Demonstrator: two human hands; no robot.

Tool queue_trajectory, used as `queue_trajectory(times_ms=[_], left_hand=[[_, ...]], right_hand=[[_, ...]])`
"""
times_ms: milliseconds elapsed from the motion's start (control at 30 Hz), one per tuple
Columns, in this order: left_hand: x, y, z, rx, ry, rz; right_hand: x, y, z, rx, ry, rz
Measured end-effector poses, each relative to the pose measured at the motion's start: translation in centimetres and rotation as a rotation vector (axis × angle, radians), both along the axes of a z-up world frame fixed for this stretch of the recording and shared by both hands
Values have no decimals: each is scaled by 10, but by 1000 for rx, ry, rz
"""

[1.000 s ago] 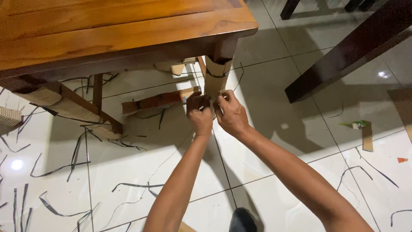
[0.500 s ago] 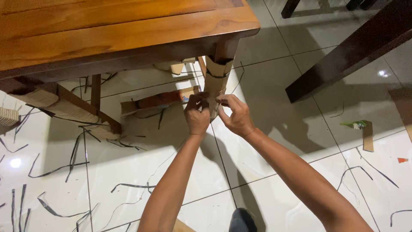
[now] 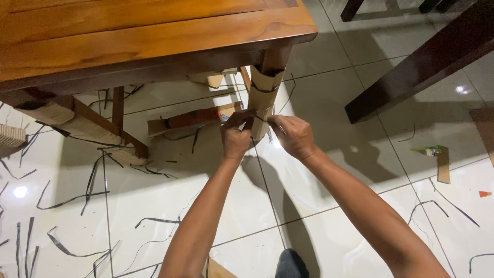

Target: Wrapping wooden stool legs with cardboard and plastic strips for protection

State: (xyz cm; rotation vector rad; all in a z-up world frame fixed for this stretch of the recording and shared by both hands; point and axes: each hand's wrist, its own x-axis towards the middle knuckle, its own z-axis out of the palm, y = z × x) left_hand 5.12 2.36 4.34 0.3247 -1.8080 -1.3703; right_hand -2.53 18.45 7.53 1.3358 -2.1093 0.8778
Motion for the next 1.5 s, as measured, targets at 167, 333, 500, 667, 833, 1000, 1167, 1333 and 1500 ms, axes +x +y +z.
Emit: queue_trajectory(times_ms=[167,333,500,667,833,1000,1167,1333,1500], left_hand=[[5,1,20,-84,25,-18],[-3,2,1,-13,45,-11],[-3,3,13,-185,58,37],[-1,6,19,-242,66,57],[-5,-1,-15,-230,24,23],[2,7,-23,-76,-45,41],[-9,21,-40,234,-86,112],[-18,27,-47,387,-76,119],[-14,28,-36,512,44,122]], right_hand=[[-3,-2,-5,78,235,10],[2,-1,-3,72,288,15],[4,-4,10,11,207,80],[-7,-12,-1,57,281,54],[-6,-18,-5,97,144,25],[3,-20,13,-1,-220,-5],[-5,-16,-6,155,-11,-43],[-3,-20,3,268,157,-30],[-11,-26,-11,286,333,-19]])
